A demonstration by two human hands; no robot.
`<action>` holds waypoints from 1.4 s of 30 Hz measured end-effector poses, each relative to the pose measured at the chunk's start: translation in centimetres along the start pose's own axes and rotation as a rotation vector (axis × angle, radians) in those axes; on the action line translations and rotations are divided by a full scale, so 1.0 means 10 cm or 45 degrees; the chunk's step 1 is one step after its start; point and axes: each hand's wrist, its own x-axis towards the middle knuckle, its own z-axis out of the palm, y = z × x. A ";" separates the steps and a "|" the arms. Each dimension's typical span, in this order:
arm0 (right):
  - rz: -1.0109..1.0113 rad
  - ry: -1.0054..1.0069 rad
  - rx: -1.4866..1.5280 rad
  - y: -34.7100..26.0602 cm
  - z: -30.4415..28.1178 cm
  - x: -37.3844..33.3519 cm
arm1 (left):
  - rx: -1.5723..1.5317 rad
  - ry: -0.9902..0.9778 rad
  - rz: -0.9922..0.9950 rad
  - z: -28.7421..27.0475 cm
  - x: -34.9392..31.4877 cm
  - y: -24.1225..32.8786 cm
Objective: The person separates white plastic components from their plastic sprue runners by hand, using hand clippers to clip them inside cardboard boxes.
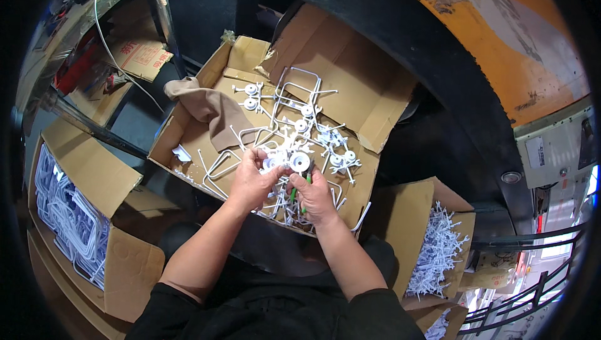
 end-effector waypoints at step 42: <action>-0.509 -0.149 -1.720 0.02 -0.03 -0.15 | -0.677 -0.281 -0.312 -0.11 0.02 0.21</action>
